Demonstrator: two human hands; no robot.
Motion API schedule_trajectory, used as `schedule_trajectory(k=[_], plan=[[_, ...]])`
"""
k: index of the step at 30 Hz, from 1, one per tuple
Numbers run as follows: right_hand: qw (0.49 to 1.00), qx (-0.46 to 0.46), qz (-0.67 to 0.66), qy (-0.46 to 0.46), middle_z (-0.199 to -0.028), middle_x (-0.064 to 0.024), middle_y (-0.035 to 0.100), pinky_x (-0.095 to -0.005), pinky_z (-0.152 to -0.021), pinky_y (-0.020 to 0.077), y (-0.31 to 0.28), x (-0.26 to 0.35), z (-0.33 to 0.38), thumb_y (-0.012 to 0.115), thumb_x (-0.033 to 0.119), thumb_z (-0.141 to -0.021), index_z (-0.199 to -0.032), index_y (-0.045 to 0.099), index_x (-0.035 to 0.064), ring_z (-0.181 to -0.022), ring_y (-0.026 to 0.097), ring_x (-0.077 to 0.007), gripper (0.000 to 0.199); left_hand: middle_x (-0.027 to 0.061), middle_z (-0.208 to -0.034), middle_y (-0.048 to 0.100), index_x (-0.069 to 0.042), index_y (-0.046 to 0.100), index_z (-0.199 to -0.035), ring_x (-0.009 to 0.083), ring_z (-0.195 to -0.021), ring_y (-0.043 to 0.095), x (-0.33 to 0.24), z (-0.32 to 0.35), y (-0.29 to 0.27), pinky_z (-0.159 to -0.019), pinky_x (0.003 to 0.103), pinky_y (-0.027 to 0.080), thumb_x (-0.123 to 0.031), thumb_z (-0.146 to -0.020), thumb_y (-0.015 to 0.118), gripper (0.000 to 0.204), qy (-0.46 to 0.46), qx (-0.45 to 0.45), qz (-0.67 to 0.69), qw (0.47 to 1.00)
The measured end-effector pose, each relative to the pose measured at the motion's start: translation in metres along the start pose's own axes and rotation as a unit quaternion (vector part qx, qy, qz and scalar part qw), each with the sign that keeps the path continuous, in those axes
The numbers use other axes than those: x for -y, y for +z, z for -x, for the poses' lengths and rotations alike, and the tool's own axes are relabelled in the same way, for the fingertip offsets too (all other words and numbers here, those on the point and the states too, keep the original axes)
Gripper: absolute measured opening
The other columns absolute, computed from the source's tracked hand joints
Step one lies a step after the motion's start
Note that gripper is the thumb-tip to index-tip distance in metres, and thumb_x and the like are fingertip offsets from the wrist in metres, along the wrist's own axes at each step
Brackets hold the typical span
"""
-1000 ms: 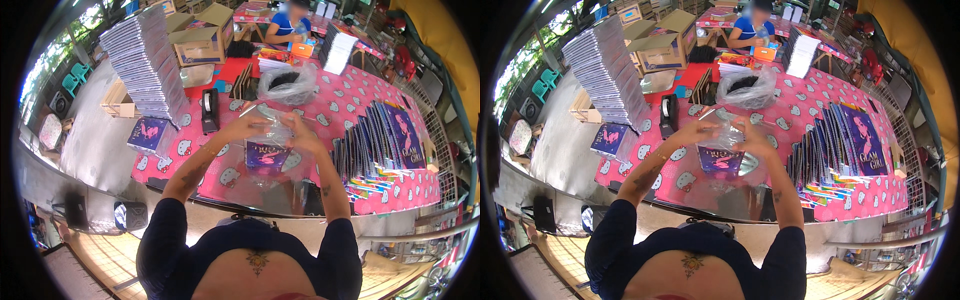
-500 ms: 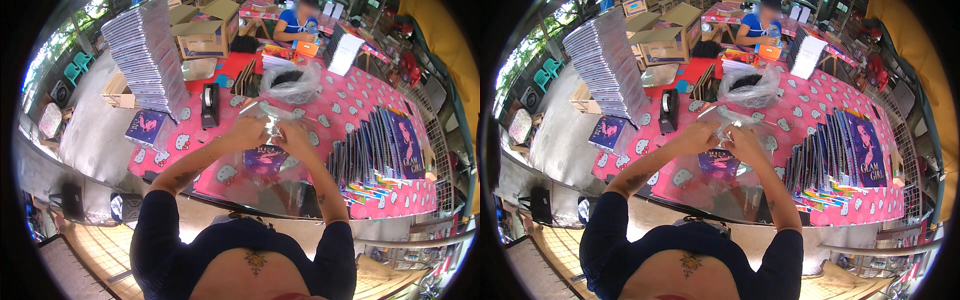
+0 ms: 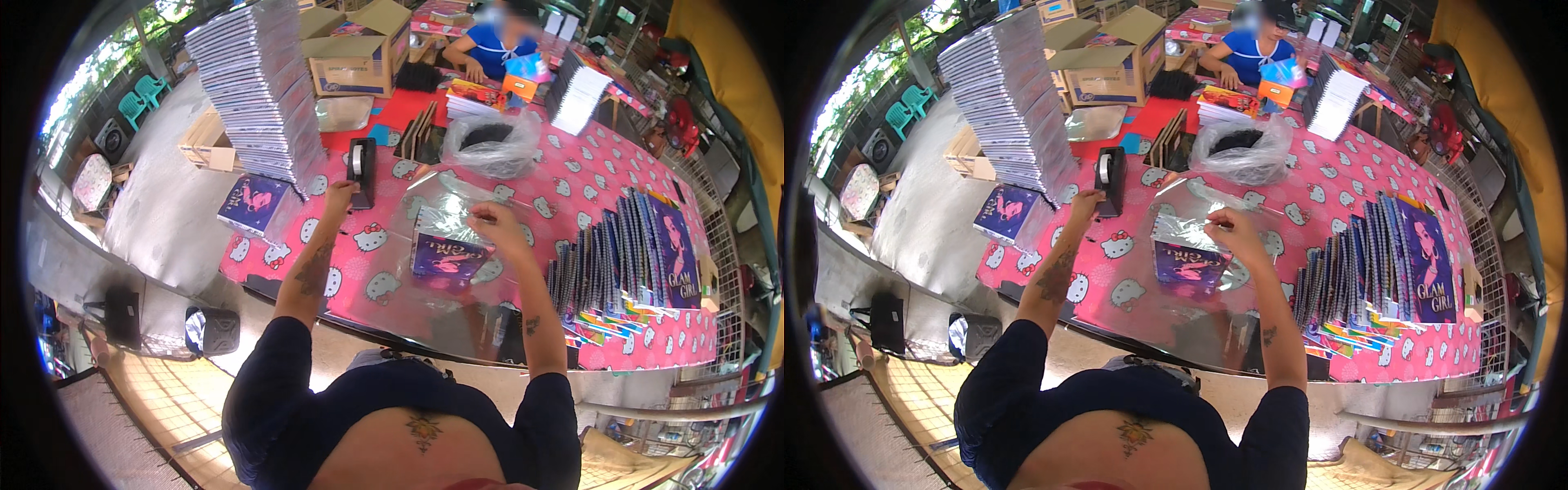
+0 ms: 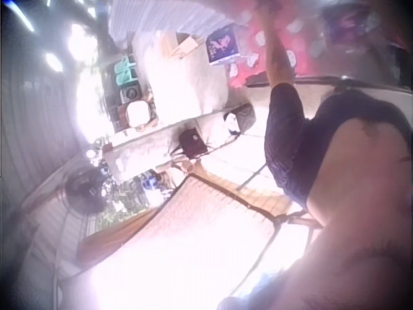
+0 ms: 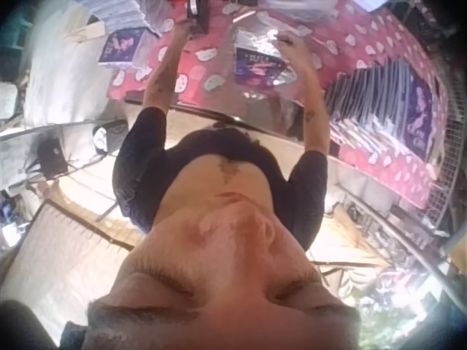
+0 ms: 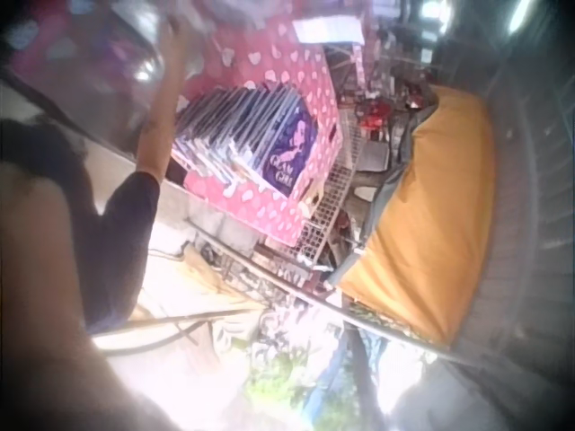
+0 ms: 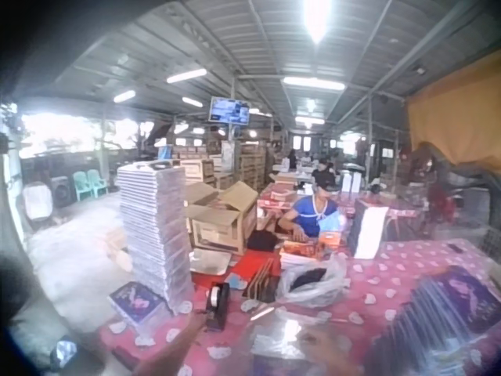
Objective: The person places stacks of notebooks into plastic bags and seals them using tape from a dispenser.
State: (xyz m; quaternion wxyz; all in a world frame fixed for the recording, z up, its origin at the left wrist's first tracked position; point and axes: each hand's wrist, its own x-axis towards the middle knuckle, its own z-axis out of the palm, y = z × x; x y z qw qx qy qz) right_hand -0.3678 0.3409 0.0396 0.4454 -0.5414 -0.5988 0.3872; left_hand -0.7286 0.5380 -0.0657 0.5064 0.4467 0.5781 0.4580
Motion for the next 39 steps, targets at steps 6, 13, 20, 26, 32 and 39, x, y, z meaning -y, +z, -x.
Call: schedule_trajectory(k=[6,13,20,26,32,39], plan=[[0.999,0.009,-0.025,0.020,-0.095,-0.0068,0.067,-0.0257,-0.078,0.0487,-0.005,0.002,0.001,0.073,0.012,-0.085,-0.108,0.065,-0.0035,-0.087,0.063,-0.0121,0.029,0.0045,-0.080,0.068,-0.005,0.066,-0.096,0.0109,-0.062,0.059,0.028,0.023,0.016,-0.052,0.026,0.044,-0.012,-0.087,0.068,0.011,-0.032,-0.033,0.234,0.971],[0.998,0.039,-0.041,0.000,-0.095,-0.0055,0.067,-0.0259,-0.079,0.0487,0.006,0.004,-0.005,0.074,0.015,-0.086,-0.109,0.066,-0.0017,-0.089,0.062,-0.0122,0.030,0.0113,-0.087,0.072,0.000,0.073,-0.104,0.0194,-0.073,0.068,0.019,-0.040,-0.030,-0.064,0.032,0.053,-0.019,-0.084,0.074,0.028,0.054,0.005,0.017,0.998],[0.999,0.008,-0.033,0.022,-0.097,-0.0057,0.067,-0.0291,-0.083,0.0489,-0.002,0.002,0.004,0.073,0.015,-0.087,-0.111,0.065,-0.0014,-0.090,0.063,-0.0135,0.031,0.0206,-0.080,0.071,-0.001,0.071,-0.087,0.0330,-0.078,0.071,0.019,0.024,-0.004,-0.065,0.040,0.055,-0.019,-0.083,0.068,0.019,0.195,-0.120,-0.334,0.914],[1.000,-0.015,-0.009,0.025,-0.096,-0.0054,0.066,-0.0291,-0.079,0.0499,0.001,0.011,0.009,0.073,0.017,-0.087,-0.116,0.064,0.0010,-0.090,0.062,-0.0137,0.035,0.0139,-0.073,0.068,-0.006,0.071,-0.083,0.0344,-0.074,0.068,-0.141,0.070,0.051,-0.065,0.041,0.052,-0.025,-0.079,0.068,0.020,0.425,0.203,-0.536,0.700],[0.998,-0.016,-0.019,0.054,-0.095,-0.0056,0.066,-0.0289,-0.077,0.0491,-0.002,0.016,0.009,0.076,0.023,-0.084,-0.117,0.064,0.0016,-0.086,0.061,-0.0134,0.040,0.0038,-0.070,0.068,-0.005,0.069,-0.084,0.0198,-0.067,0.065,-0.183,0.066,0.189,-0.063,0.035,0.047,-0.038,-0.082,0.075,0.033,0.331,0.644,-0.475,0.500],[0.989,-0.090,-0.113,-0.021,-0.137,-0.0131,0.049,-0.0362,-0.103,0.0395,0.003,0.003,0.029,0.081,0.026,-0.078,-0.148,0.037,0.0096,-0.125,0.048,-0.0228,0.084,0.0091,-0.133,0.057,-0.007,0.044,-0.142,0.0190,-0.119,0.053,-0.020,0.041,0.115,-0.100,0.036,0.045,-0.025,-0.081,0.079,0.072,-0.067,0.544,0.070,0.833]])
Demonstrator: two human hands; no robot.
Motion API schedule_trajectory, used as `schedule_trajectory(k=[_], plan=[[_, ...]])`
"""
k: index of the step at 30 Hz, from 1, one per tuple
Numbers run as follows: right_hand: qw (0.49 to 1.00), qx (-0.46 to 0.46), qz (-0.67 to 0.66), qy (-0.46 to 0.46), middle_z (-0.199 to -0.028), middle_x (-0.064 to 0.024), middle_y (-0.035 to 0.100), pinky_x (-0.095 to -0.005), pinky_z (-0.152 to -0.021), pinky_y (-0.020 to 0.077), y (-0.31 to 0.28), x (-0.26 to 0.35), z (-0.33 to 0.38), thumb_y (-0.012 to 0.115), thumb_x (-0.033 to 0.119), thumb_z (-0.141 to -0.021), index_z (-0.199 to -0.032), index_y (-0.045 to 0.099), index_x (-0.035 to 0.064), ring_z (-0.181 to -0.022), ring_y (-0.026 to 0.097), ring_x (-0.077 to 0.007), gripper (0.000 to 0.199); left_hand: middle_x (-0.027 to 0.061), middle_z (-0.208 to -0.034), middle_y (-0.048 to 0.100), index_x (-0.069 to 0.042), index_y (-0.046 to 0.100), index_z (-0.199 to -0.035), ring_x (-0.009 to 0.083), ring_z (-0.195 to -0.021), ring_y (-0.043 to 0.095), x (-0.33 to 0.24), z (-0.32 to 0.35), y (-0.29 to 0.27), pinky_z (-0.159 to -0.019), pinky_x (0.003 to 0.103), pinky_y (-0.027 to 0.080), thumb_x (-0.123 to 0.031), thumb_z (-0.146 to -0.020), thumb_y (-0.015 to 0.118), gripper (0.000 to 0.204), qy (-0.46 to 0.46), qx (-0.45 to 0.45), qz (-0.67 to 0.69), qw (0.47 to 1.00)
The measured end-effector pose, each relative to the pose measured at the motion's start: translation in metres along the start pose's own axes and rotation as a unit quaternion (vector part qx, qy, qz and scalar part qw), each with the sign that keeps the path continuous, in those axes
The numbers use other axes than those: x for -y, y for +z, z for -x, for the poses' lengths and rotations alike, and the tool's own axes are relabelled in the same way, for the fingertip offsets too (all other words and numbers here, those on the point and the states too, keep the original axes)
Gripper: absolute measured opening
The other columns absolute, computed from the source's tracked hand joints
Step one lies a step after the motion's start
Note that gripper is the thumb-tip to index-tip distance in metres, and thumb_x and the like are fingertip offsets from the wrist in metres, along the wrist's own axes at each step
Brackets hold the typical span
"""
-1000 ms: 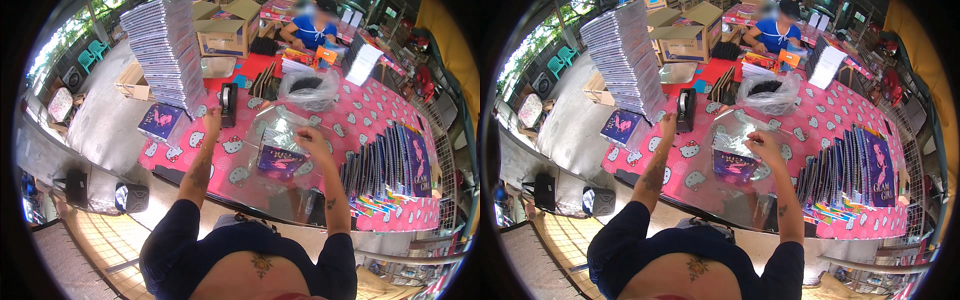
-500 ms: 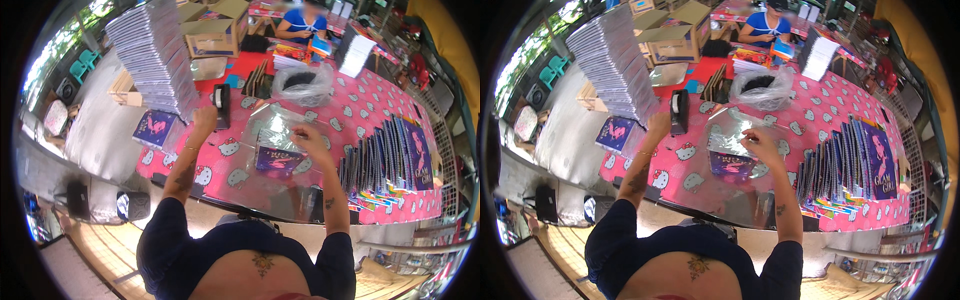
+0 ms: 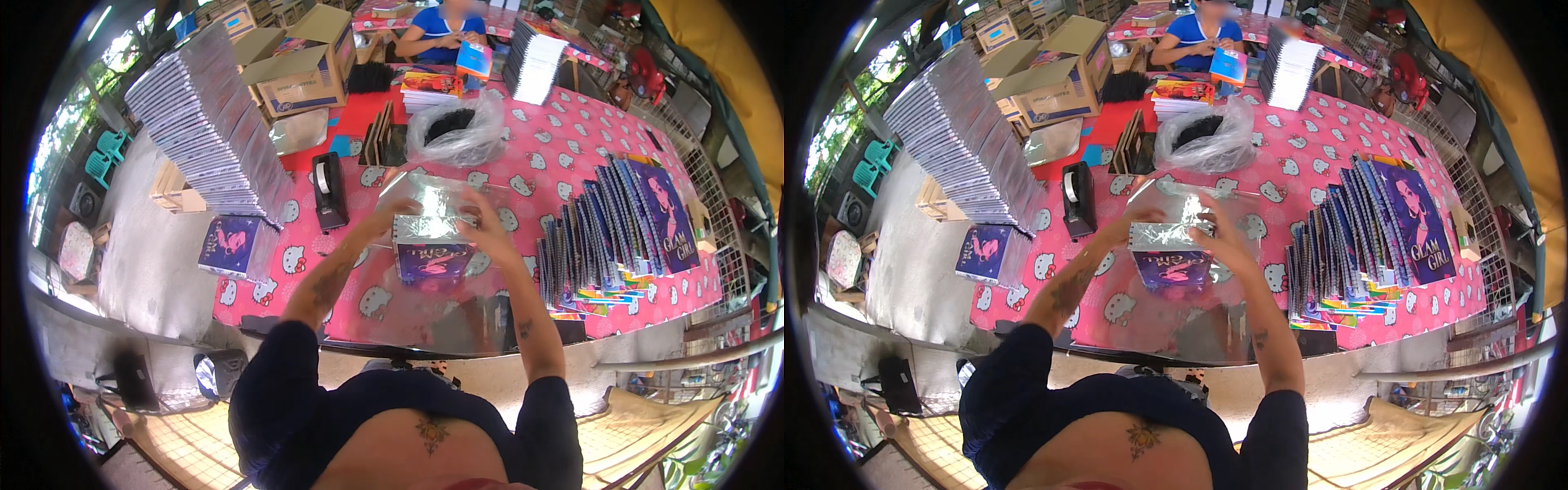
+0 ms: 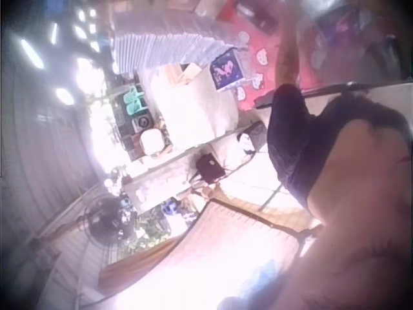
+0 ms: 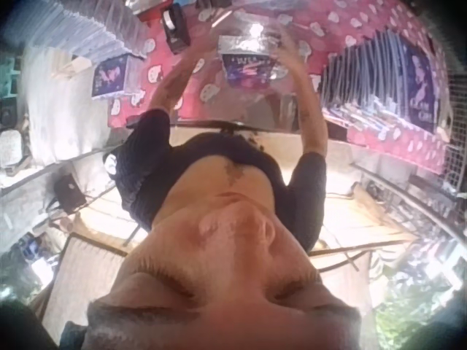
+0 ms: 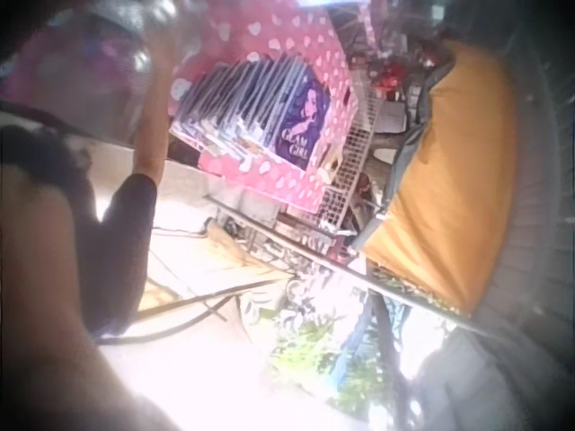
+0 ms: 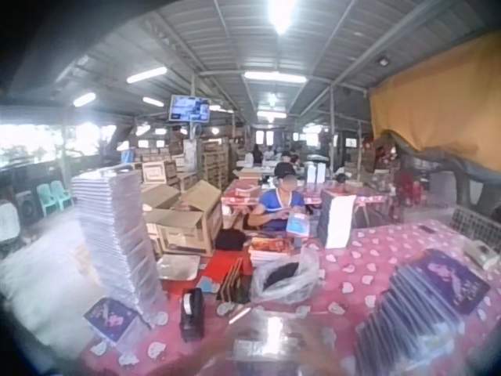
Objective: The person places stacks of notebooks into plastic bags and seals them using tape from a dispenser.
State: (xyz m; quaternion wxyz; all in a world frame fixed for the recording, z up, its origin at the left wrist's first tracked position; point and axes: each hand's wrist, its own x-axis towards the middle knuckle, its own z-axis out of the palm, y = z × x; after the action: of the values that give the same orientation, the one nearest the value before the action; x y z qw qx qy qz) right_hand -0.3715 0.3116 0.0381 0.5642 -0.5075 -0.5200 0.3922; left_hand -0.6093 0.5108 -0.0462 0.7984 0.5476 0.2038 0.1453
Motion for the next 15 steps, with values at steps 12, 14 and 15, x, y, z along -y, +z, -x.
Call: schedule_trajectory(k=[12,14,15], plan=[[0.991,0.097,-0.010,-0.092,-0.152,-0.0136,0.035,-0.0451,-0.109,0.0366,0.068,0.048,0.027,0.070,0.031,-0.090,-0.151,0.032,0.0067,-0.136,0.044,-0.0268,0.076,0.0114,-0.112,0.065,0.001,0.051,-0.127,0.0191,-0.096,0.064,-0.003,0.230,0.093,-0.081,0.034,0.055,-0.012,-0.075,0.081,0.062,0.268,-0.481,0.024,0.835],[0.991,0.066,-0.046,-0.108,-0.153,-0.0133,0.034,-0.0473,-0.109,0.0360,0.057,0.058,0.047,0.067,0.034,-0.092,-0.151,0.034,0.0077,-0.136,0.044,-0.0289,0.072,0.0136,-0.111,0.062,-0.004,0.038,-0.139,0.0203,-0.091,0.064,-0.024,0.266,0.074,-0.073,0.031,0.056,-0.018,-0.083,0.077,0.069,0.383,-0.625,-0.005,0.680],[0.993,0.062,-0.020,-0.101,-0.155,-0.0131,0.032,-0.0471,-0.110,0.0353,0.047,0.059,0.057,0.067,0.034,-0.092,-0.151,0.034,0.0076,-0.137,0.043,-0.0295,0.073,0.0124,-0.108,0.062,-0.007,0.034,-0.140,0.0195,-0.088,0.064,-0.030,0.283,0.053,-0.071,0.031,0.055,-0.021,-0.085,0.076,0.071,0.391,-0.625,0.095,0.670]])
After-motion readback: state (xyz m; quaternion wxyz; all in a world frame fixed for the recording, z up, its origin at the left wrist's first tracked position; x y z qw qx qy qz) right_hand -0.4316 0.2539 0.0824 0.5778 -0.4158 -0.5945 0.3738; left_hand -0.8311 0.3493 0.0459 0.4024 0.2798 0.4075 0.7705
